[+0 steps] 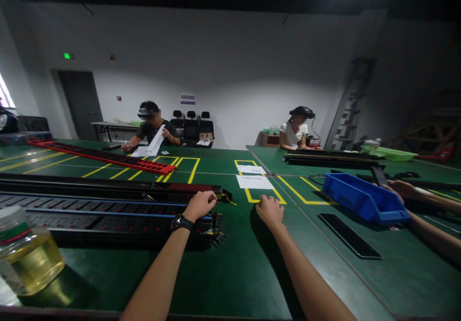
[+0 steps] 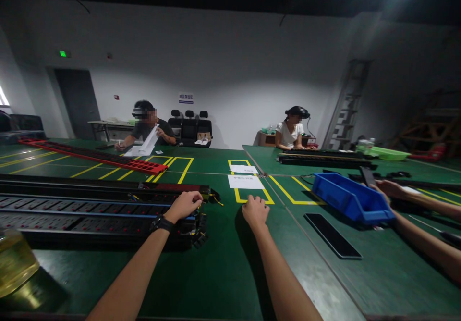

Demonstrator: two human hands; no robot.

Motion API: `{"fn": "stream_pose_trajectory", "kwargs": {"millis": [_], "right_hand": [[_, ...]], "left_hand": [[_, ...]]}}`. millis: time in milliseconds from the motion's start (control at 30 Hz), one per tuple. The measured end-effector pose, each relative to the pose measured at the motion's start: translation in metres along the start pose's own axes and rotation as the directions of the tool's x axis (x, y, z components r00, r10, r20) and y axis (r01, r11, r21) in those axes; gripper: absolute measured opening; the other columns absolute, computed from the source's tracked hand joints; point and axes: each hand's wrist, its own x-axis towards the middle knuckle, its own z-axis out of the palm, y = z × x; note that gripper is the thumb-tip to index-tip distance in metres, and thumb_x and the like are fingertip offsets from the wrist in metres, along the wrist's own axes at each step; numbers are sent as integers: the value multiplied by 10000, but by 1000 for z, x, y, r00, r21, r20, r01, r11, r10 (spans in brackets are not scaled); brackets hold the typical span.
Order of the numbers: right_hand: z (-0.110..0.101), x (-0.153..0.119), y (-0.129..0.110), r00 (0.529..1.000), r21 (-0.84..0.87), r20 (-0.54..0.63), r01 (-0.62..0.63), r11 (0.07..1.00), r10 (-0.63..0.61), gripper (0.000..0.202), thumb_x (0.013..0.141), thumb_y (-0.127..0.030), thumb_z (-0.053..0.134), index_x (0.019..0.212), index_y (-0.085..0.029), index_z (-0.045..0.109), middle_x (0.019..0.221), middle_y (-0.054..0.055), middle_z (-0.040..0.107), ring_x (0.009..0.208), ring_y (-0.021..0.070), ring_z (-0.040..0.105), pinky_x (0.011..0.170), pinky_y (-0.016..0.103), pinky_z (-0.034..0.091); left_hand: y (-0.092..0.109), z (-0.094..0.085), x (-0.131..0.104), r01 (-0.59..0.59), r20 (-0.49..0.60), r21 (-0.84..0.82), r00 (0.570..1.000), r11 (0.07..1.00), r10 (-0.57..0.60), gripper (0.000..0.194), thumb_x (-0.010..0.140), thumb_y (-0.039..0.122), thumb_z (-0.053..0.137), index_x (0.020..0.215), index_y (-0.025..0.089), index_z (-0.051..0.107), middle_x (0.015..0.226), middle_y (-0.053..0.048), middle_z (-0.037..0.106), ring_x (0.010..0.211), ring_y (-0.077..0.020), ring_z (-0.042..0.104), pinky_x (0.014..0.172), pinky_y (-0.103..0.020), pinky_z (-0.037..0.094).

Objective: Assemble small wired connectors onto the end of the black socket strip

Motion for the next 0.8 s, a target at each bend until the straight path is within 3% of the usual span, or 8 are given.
{"fn": "stream_pose_trajectory", "kwargs": {"millis": [100,267,467,600,800], "right_hand": [[-3,1,-4,999,84,-21,48,995,-47,377,982,-279,497,1293,-190,690,1247,164,705,1176,306,633,914,390,484],[-5,4,-5,999,165,-35,29,986,-24,339,998,-252,480,1229,-186,718,1187,138,743,1078,249,695,844,316,493],[-4,0,-7,992,186,114,-66,980,45,414,1035,-413,414,1119,-201,760,1092,174,769,994,298,739,803,373,522],[4,1,-6,989,273,138,-84,958,47,396,981,-493,511,1124,-228,769,1134,165,765,1025,310,731,826,400,530],[20,15,-4,995,508,92,-15,861,-37,346,887,-330,649,1151,-150,783,1158,166,780,1048,284,732,842,334,534]], "left_hand": [[-2,1,2,2,-11,-8,1000,1000,-2,241,932,291,585,1034,242,798,1050,-52,807,942,-200,727,877,-278,524],[-4,0,3,1,-11,-15,1000,1000,-1,238,938,296,589,1036,235,798,1070,-53,807,965,-200,729,884,-275,524],[-7,2,6,-1,-11,-28,1000,1000,1,237,928,308,596,1018,243,805,1053,-49,811,979,-206,734,905,-276,531],[-8,3,7,5,-6,-20,1000,1000,-5,244,927,324,595,1029,250,803,1052,-48,811,989,-210,737,919,-280,531],[-6,1,5,29,5,-20,1000,999,-29,244,929,344,598,1044,259,797,1066,-45,811,1008,-212,738,916,-283,528]]}}
